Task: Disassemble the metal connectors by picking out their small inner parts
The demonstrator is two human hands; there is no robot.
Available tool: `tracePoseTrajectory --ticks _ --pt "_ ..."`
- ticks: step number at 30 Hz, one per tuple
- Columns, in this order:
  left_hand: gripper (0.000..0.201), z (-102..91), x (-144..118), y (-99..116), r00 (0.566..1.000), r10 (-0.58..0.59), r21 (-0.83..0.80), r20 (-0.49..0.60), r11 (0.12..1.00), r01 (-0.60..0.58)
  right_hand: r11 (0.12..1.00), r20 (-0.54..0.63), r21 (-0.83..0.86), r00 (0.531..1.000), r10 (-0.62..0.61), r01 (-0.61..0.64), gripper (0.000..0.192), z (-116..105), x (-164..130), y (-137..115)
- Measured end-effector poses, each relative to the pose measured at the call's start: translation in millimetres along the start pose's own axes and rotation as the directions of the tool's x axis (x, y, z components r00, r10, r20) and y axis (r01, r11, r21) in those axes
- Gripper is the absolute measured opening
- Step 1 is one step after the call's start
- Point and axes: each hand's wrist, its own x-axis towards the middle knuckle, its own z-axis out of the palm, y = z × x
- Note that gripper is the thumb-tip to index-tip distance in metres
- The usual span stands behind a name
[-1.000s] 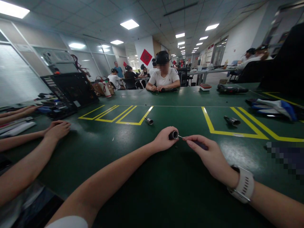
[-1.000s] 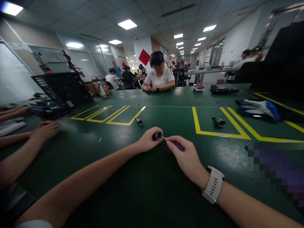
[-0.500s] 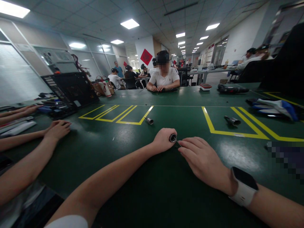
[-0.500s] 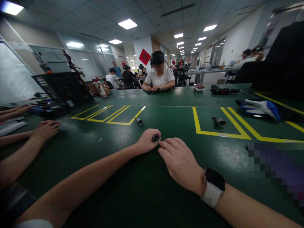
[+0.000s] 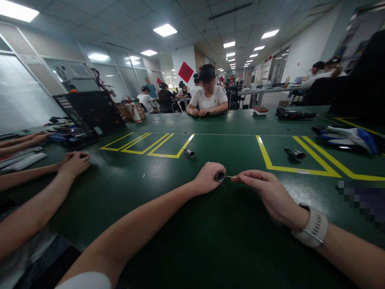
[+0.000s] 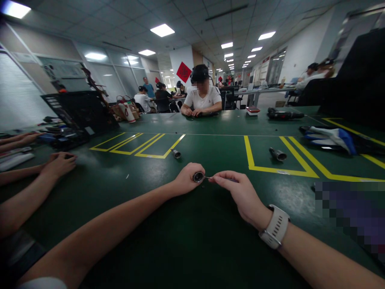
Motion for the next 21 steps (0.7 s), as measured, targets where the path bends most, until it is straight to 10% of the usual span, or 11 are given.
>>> tracePoseTrajectory --ticks 6,15,21 --pt "0.002 -0.1 1 -1 0.999 -0.037 -0.049 -0.014 0.998 0.036 0.942 0.032 0.305 0.991 0.133 -0.136 0.015 1 4 4" --pt "0.005 -1.6 0 4 1.000 -0.022 0.186 0.014 0.982 0.019 0.885 0.059 -0.415 0.977 -0.205 0.211 0.018 5 -5 -1" --pt "0.008 -2.7 0 10 0.994 0.049 0.333 0.093 0.940 -0.077 0.945 0.058 -0.304 0.993 -0.107 0.120 0.016 1 1 -6"
